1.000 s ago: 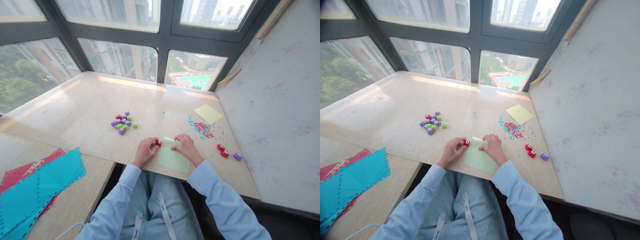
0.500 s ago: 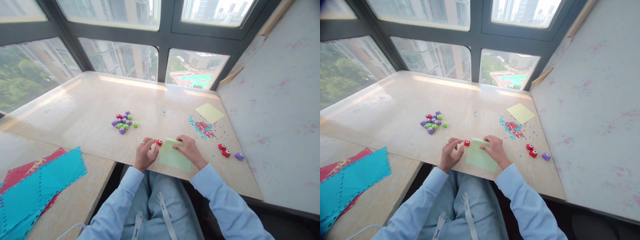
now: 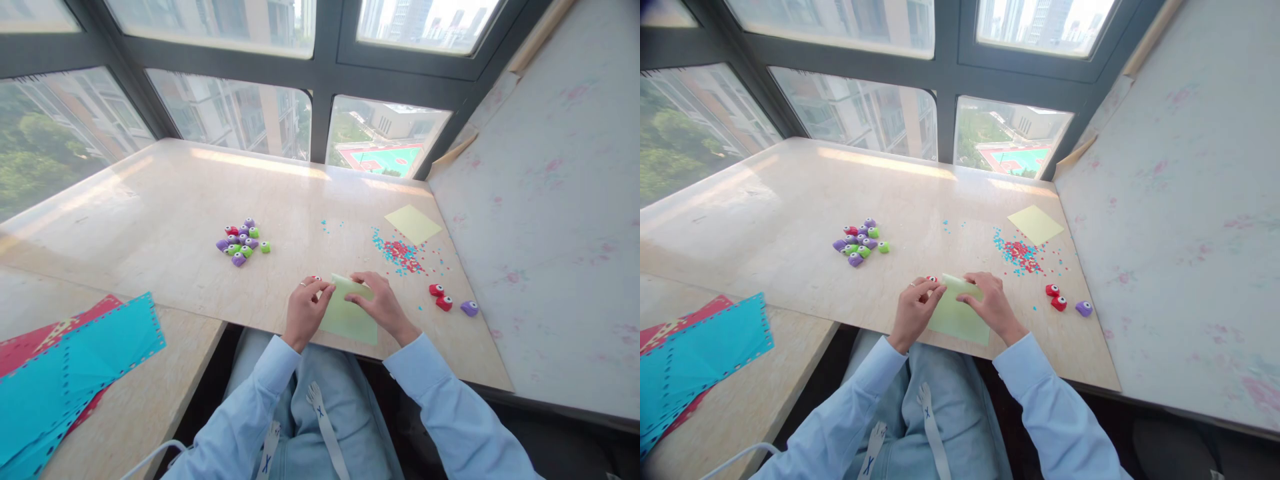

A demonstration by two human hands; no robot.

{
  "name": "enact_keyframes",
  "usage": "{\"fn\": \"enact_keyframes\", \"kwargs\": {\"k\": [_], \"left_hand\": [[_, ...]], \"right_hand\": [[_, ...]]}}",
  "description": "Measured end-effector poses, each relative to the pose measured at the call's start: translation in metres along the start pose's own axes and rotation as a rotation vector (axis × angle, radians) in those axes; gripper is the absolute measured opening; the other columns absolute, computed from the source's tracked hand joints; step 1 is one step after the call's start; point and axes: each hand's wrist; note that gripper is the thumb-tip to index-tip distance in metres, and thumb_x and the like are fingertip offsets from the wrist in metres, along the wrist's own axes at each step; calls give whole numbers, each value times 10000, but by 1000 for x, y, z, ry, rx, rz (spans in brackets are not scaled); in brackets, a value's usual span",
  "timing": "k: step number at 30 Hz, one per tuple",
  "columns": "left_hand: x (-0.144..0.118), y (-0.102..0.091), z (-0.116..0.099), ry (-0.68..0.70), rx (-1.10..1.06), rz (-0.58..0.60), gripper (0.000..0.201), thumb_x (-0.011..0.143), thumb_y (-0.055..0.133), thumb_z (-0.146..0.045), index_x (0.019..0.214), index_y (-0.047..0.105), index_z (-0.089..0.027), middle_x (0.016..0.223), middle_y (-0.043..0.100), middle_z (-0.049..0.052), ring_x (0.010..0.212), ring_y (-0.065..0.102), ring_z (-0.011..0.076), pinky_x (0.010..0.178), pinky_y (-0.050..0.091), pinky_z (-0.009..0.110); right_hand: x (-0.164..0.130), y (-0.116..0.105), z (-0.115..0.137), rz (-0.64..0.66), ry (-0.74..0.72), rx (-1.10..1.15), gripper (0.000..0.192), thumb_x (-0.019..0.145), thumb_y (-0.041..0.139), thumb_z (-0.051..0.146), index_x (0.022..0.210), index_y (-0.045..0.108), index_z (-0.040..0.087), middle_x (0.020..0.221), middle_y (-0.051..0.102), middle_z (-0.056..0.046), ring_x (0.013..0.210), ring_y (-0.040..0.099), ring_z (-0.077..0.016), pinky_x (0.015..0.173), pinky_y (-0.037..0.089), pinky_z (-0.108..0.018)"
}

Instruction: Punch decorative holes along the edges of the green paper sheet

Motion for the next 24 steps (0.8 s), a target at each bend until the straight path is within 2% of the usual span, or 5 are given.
{"fn": "enact_keyframes", "kwargs": {"k": [3, 6, 11, 20, 24], "left_hand": [[2, 1, -4, -148, -189, 20, 269, 887, 599, -408, 798, 705, -177, 686, 606, 3, 528, 461, 93, 500, 403, 226], [2, 3, -4, -253, -338, 40, 290, 849, 623, -446, 787, 688, -170, 639, 555, -13, 525, 475, 96, 475, 405, 216], [0, 10, -3, -299, -386, 82, 306, 836, 634, -466, 778, 676, -169, 587, 532, -31, 484, 490, 89, 466, 418, 209], [13, -15, 16, -91, 97, -129, 193, 892, 595, -348, 942, 677, -181, 948, 677, 48, 581, 537, 97, 588, 481, 254], [27, -30, 36, -28, 241, 65, 328, 859, 652, -324, 1156, 642, -186, 1122, 659, 74, 577, 562, 92, 627, 510, 281]], "right_hand": [[-5, -6, -6, -192, 85, 68, 555, 784, 700, 592, 1197, 622, 229, 1305, 606, -133, 1272, 516, -300, 1065, 402, -496], [-13, -21, -12, -332, 388, 317, 677, 763, 685, 651, 1257, 584, 200, 1331, 588, -168, 1233, 560, -305, 974, 496, -481], [-26, -40, -12, 99, 652, 804, 529, 729, 754, 597, 1024, 709, 160, 978, 745, -128, 888, 708, -286, 753, 586, -417], [-19, -28, -25, 0, 736, 669, 450, 613, 851, 471, 879, 717, 133, 856, 762, -98, 738, 708, -256, 632, 559, -347], [-9, -27, -25, 51, 717, 706, 434, 625, 842, 453, 887, 703, 136, 870, 760, -101, 769, 713, -257, 678, 564, -359]]}}
Point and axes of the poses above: each hand's wrist, its own x-axis towards the middle knuckle, its own y-axis out of the palm, z = x × y
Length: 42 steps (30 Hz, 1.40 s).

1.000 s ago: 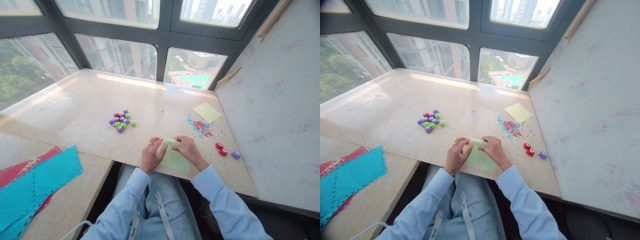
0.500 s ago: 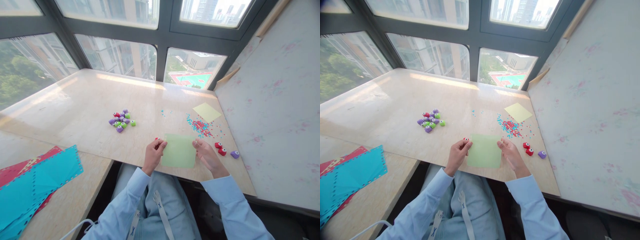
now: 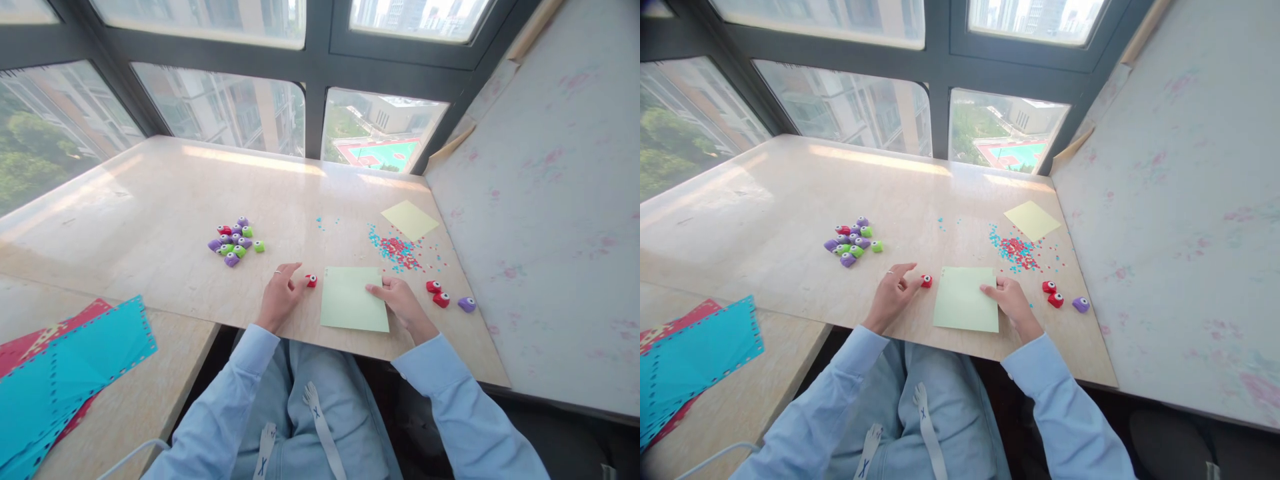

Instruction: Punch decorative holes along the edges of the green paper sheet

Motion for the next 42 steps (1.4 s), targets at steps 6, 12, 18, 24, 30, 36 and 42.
{"fn": "enact_keyframes", "kwargs": {"k": [6, 12, 18, 24, 30, 36, 42], "left_hand": [[8, 2, 10, 164, 69, 190, 282, 885, 626, -283, 1160, 667, -233, 1186, 675, 54, 777, 650, 158, 766, 531, 326], [10, 12, 9, 206, 76, 142, 246, 858, 563, -135, 1033, 709, -227, 1047, 725, 48, 981, 640, 221, 861, 514, 361], [8, 16, 9, 170, 43, 104, 274, 838, 556, -114, 1048, 704, -210, 1025, 738, 39, 925, 644, 200, 836, 518, 334], [7, 15, 10, 146, 13, 90, 262, 839, 570, -122, 1040, 709, -215, 995, 741, 34, 879, 652, 189, 832, 529, 328], [7, 13, 9, 158, 12, 94, 261, 836, 576, -125, 1042, 710, -215, 994, 743, 36, 871, 653, 187, 817, 530, 326], [7, 13, 5, 160, 6, 106, 212, 843, 608, -166, 1022, 713, -209, 985, 743, 34, 829, 639, 184, 788, 514, 329], [6, 13, 4, 189, -23, 126, 162, 863, 633, -226, 997, 723, -220, 1018, 734, 36, 889, 642, 191, 810, 508, 335]], "right_hand": [[3, 5, 3, 37, 25, -20, 421, 641, 817, 467, 890, 697, 150, 876, 759, -89, 784, 715, -260, 679, 559, -355], [2, 5, 1, 16, 29, -15, 398, 633, 820, 458, 859, 704, 152, 841, 758, -87, 737, 707, -251, 642, 556, -345], [-1, 7, 2, -5, 27, -19, 447, 641, 808, 456, 933, 719, 129, 890, 762, -96, 757, 707, -231, 630, 549, -305], [-2, 6, 1, -41, 18, -66, 427, 641, 785, 473, 879, 714, 125, 881, 757, -98, 720, 691, -220, 609, 528, -299], [-2, 7, 2, -30, 21, -71, 434, 634, 791, 469, 882, 711, 121, 914, 757, -115, 755, 701, -238, 639, 543, -320], [-3, 8, 2, -1, 31, -16, 490, 620, 815, 504, 913, 712, 125, 883, 758, -113, 763, 710, -247, 636, 553, -325], [-2, 10, 2, 19, 33, -2, 520, 615, 825, 524, 934, 708, 130, 899, 759, -113, 795, 714, -261, 671, 558, -343]]}}
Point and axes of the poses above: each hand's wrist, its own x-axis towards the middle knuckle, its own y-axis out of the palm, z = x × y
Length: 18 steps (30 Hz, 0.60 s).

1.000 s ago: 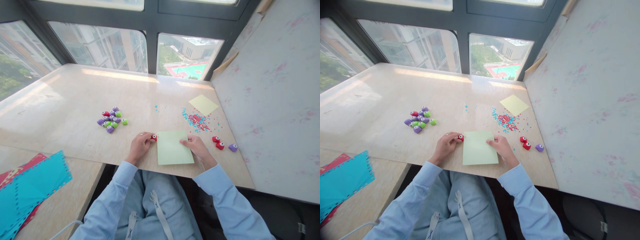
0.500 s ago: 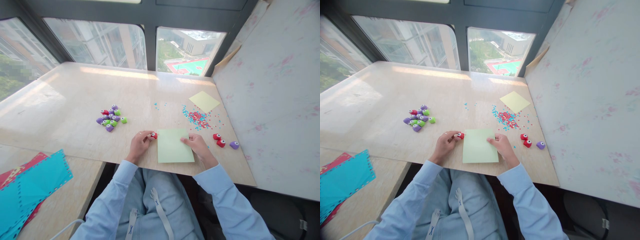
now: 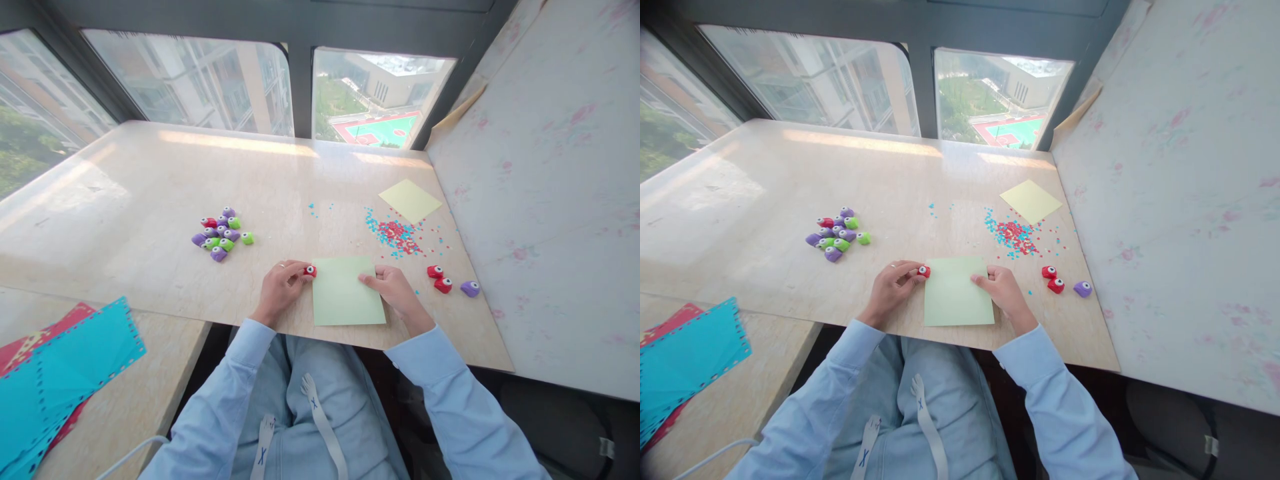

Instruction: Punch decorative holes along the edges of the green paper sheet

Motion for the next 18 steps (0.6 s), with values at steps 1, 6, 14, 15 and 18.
{"fn": "enact_keyframes", "kwargs": {"k": [1, 6, 14, 15, 18], "left_hand": [[0, 0, 0, 2, 1, 1, 159, 865, 637, -238, 999, 722, -222, 1016, 733, 37, 894, 642, 192, 807, 508, 336], [-2, -1, -1, 7, 54, 28, 189, 868, 665, -279, 1044, 693, -218, 1002, 723, 39, 818, 627, 183, 774, 516, 346], [-9, -6, -3, 49, 25, -2, 264, 886, 659, -266, 1142, 632, -209, 1143, 672, 72, 987, 640, 196, 855, 541, 354], [-10, -7, -3, 56, 27, -3, 248, 891, 648, -255, 1135, 634, -210, 1133, 674, 72, 1006, 637, 201, 861, 543, 355], [-10, -8, -6, 50, 55, 2, 262, 901, 633, -255, 1157, 620, -204, 1138, 671, 78, 1011, 639, 204, 868, 549, 362]], "right_hand": [[0, 0, 0, 3, 1, -7, 522, 615, 824, 531, 930, 706, 132, 897, 758, -113, 801, 714, -265, 681, 559, -350], [3, 2, 0, 17, 0, -42, 535, 642, 801, 559, 938, 689, 127, 928, 751, -128, 835, 709, -279, 725, 557, -377], [-4, -3, 1, -180, -179, -487, 504, 821, 646, 591, 1070, 667, 153, 878, 714, -87, 740, 668, -228, 678, 536, -354], [-6, -5, 1, -275, -258, -582, 519, 833, 642, 580, 1131, 649, 155, 899, 702, -88, 735, 656, -220, 702, 540, -367], [-11, -11, 1, -410, -561, -794, 438, 897, 615, 482, 1205, 618, 170, 1001, 680, -116, 888, 650, -245, 810, 543, -411]]}}
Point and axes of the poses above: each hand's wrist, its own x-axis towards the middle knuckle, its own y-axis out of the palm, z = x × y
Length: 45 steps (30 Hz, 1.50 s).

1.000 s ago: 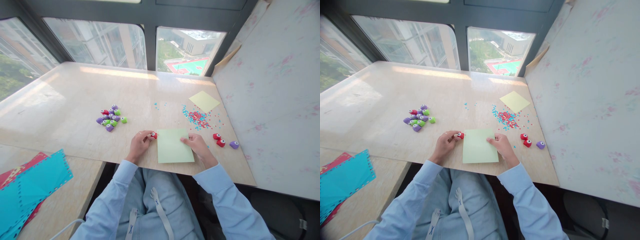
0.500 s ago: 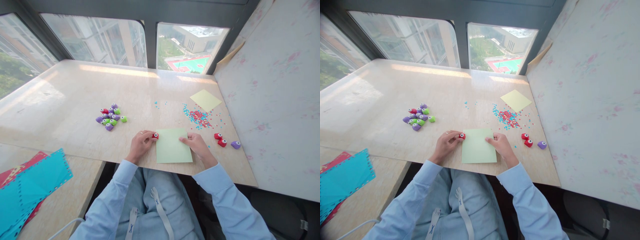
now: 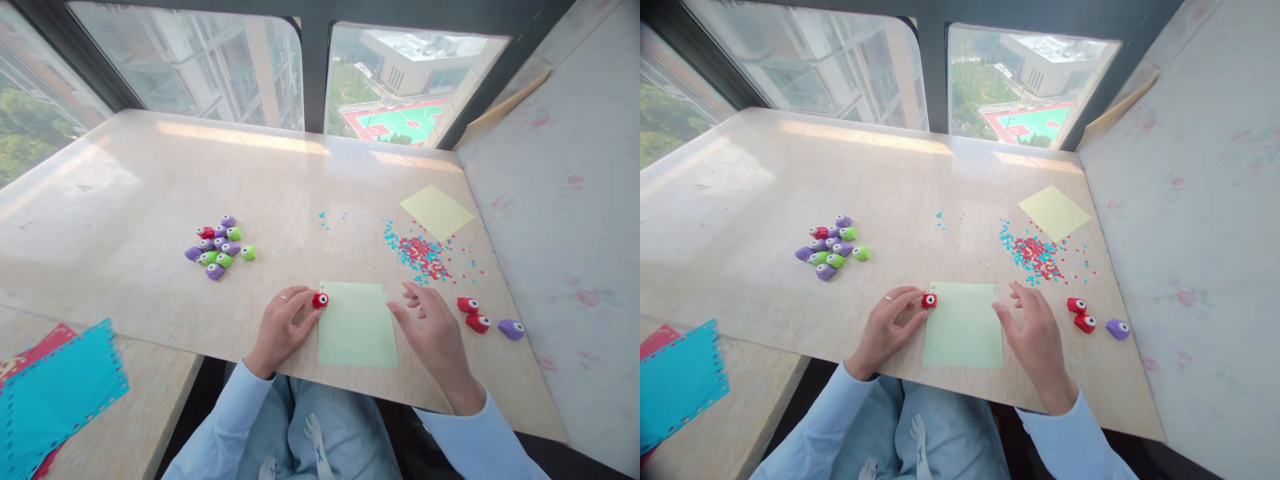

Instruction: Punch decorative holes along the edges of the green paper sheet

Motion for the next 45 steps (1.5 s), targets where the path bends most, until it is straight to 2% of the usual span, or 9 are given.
{"fn": "enact_keyframes", "kwargs": {"k": [2, 4, 7, 11, 17, 45], "left_hand": [[1, 0, -1, -11, 28, 6, 315, 902, 634, -266, 1207, 596, -199, 1147, 670, 89, 1012, 641, 211, 869, 552, 371], [2, 0, -3, -12, 43, 9, 305, 907, 628, -257, 1206, 603, -198, 1128, 672, 94, 1003, 643, 214, 854, 555, 371], [6, 1, -4, 5, 51, 13, 223, 916, 611, -220, 1134, 652, -201, 1059, 680, 88, 938, 643, 201, 790, 555, 352], [10, 2, -4, 21, 51, 17, 204, 914, 610, -184, 1100, 687, -214, 1009, 684, 77, 869, 632, 183, 732, 547, 333], [10, 2, -3, -6, 48, 31, 257, 889, 640, -161, 1133, 688, -222, 1031, 680, 80, 871, 631, 187, 729, 550, 330], [13, 1, -5, -43, 47, 30, 243, 904, 620, -201, 1136, 679, -241, 1035, 694, 81, 874, 656, 191, 735, 573, 338]], "right_hand": [[-1, 0, 0, 17, -237, -28, 327, 925, 608, 358, 1208, 621, 195, 1124, 668, -129, 1058, 632, -259, 919, 523, -436], [-1, 5, 1, 115, -431, -14, 316, 924, 613, 264, 1233, 614, 201, 1247, 638, -139, 1174, 597, -263, 967, 509, -441], [-3, 16, 1, 243, -549, -4, 335, 922, 612, 222, 1256, 611, 196, 1327, 615, -143, 1269, 552, -273, 991, 500, -457], [-6, 24, -1, 327, -532, -34, 325, 926, 599, 210, 1251, 623, 201, 1334, 625, -126, 1309, 527, -279, 1017, 477, -483], [-7, 21, -3, 373, -520, -43, 323, 917, 616, 185, 1240, 624, 174, 1346, 617, -132, 1325, 509, -278, 1038, 453, -476], [-8, 22, -1, 368, -461, -29, 320, 905, 630, 200, 1224, 651, 214, 1331, 632, -107, 1308, 532, -281, 1045, 461, -479]]}}
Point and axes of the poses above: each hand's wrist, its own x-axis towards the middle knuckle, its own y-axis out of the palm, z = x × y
